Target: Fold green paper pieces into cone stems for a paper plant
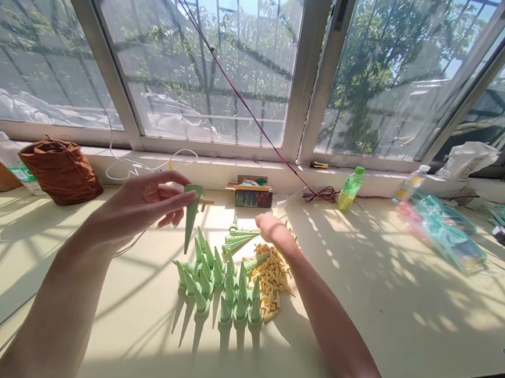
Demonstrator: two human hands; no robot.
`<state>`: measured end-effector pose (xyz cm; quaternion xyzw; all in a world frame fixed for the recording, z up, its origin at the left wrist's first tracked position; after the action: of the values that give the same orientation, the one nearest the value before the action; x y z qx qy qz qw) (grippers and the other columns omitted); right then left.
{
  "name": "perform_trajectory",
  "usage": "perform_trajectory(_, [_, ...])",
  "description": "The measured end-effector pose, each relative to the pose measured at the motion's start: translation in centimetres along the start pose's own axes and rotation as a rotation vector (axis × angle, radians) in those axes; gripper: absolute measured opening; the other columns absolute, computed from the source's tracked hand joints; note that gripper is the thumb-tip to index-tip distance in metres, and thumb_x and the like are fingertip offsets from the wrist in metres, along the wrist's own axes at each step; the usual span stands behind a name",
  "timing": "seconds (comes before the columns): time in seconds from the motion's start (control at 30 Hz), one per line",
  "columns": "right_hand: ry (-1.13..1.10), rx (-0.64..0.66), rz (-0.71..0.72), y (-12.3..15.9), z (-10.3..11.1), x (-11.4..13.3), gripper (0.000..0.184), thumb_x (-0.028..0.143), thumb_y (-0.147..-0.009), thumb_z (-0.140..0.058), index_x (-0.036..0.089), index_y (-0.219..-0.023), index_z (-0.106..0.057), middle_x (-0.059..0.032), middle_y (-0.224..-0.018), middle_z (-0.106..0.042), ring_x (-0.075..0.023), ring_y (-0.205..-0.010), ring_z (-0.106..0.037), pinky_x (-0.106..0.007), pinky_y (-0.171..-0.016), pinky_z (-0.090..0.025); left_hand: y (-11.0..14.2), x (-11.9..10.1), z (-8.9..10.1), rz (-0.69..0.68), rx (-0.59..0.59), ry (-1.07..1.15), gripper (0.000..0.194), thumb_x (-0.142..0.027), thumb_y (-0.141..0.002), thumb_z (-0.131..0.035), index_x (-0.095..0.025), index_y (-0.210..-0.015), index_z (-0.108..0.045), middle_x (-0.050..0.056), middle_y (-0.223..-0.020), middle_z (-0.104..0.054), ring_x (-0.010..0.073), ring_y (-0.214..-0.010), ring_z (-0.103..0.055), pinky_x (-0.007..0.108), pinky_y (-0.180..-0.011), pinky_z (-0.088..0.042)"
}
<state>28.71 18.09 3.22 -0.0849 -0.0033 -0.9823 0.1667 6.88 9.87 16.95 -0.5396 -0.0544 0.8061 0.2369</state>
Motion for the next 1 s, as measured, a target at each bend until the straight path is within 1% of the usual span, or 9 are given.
perform_trajectory(0.07, [-0.039,-0.072,0.024,0.8,1.7,0.5,0.015,0.017,-0.096,-0.053,0.013,-0.099,-0.067,-0.0098,-0.103,-0.067,-0.0179,-0.095,-0.063,-0.031,-0.084,-0.051,0.0,0.0,0.0,0.003,-0.013,-0.006,0.025,-0.04,-0.082,-0.073,-0.018,-0.089,-0.062,0.0,-0.053,-0.06,0.0082,-0.044,-0.051,0.016,-0.036,-0.033])
perform_trajectory(0.13, [-0.08,-0.169,0.059,1.9,3.8,1.3,0.02,0.013,-0.096,-0.047,0.014,-0.094,-0.067,-0.0092,-0.099,-0.066,-0.0157,-0.09,-0.061,-0.027,-0.082,-0.047,0.0,0.0,0.1,0.013,-0.031,-0.011,0.025,-0.039,-0.081,-0.074,-0.017,-0.089,-0.063,0.0,-0.053,-0.06,0.0085,-0.044,-0.052,0.016,-0.036,-0.032])
perform_trajectory(0.23, [-0.154,-0.311,0.127,3.8,6.6,2.8,0.019,0.017,-0.098,-0.046,0.016,-0.095,-0.065,-0.0054,-0.094,-0.066,-0.0135,-0.085,-0.059,-0.024,-0.079,-0.044,-0.1,0.0,-0.1,0.029,-0.045,0.003,0.026,-0.038,-0.08,-0.075,-0.017,-0.088,-0.062,0.0,-0.054,-0.06,0.0091,-0.045,-0.053,0.016,-0.036,-0.033])
perform_trajectory(0.3, [-0.285,-0.443,0.193,4.9,8.2,3.7,0.017,0.02,-0.096,-0.05,0.016,-0.087,-0.064,-0.0032,-0.083,-0.066,-0.0128,-0.074,-0.058,-0.024,-0.071,-0.043,-0.1,0.0,-0.3,0.03,-0.042,0.023,0.025,-0.037,-0.08,-0.074,-0.017,-0.089,-0.061,0.0,-0.056,-0.061,0.0091,-0.046,-0.054,0.016,-0.037,-0.034])
perform_trajectory(0.43, [-0.464,-0.576,0.201,6.4,9.9,4.3,0.019,0.029,-0.092,-0.058,0.016,-0.077,-0.062,-0.0013,-0.073,-0.065,-0.0126,-0.065,-0.056,-0.025,-0.061,-0.042,-0.2,0.1,-1.0,0.025,-0.029,0.062,0.021,-0.032,-0.081,-0.074,-0.018,-0.088,-0.06,-0.001,-0.056,-0.06,0.0086,-0.047,-0.054,0.016,-0.039,-0.034])
perform_trajectory(0.6, [-0.714,-0.652,0.188,7.9,11.4,4.4,0.02,0.037,-0.089,-0.063,0.018,-0.08,-0.061,-0.0007,-0.072,-0.065,-0.0135,-0.067,-0.061,-0.025,-0.06,-0.045,-0.3,-0.1,-1.9,0.03,-0.033,0.108,0.019,-0.03,-0.082,-0.073,-0.019,-0.087,-0.059,-0.002,-0.055,-0.06,0.0085,-0.045,-0.052,0.017,-0.039,-0.034])
perform_trajectory(0.7, [-0.919,-0.664,0.242,8.5,11.8,4.5,0.019,0.038,-0.087,-0.066,0.02,-0.085,-0.062,-0.0013,-0.077,-0.065,-0.0137,-0.07,-0.062,-0.025,-0.057,-0.048,-0.2,-0.3,-2.4,0.042,-0.041,0.139,0.022,-0.032,-0.081,-0.074,-0.019,-0.086,-0.058,-0.002,-0.053,-0.058,0.009,-0.044,-0.051,0.019,-0.039,-0.032])
perform_trajectory(0.8, [-1.071,-0.642,0.321,8.7,11.9,4.7,0.019,0.038,-0.085,-0.069,0.02,-0.088,-0.063,-0.0011,-0.077,-0.064,-0.0127,-0.067,-0.062,-0.024,-0.052,-0.049,-0.3,-0.4,-2.7,0.039,-0.03,0.175,0.024,-0.035,-0.08,-0.075,-0.02,-0.085,-0.057,-0.003,-0.052,-0.057,0.0091,-0.043,-0.05,0.019,-0.038,-0.031])
perform_trajectory(1.0, [-1.144,-0.624,0.368,9.0,12.1,5.0,0.017,0.034,-0.085,-0.069,0.018,-0.09,-0.065,-0.0017,-0.078,-0.065,-0.0126,-0.066,-0.064,-0.023,-0.049,-0.051,-0.3,-0.2,-3.0,0.011,0.005,0.23,0.025,-0.038,-0.082,-0.074,-0.02,-0.087,-0.058,-0.004,-0.052,-0.056,0.0077,-0.042,-0.049,0.019,-0.038,-0.032])
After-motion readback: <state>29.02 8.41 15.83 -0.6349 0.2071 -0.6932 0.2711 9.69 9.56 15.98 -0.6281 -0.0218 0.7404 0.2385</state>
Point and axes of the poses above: each hand's wrist, its own y-axis away from the middle knuckle, its own z-axis out of the back of the hand, x = y × z, the point moved 5 cm from there along -y, towards the middle knuckle
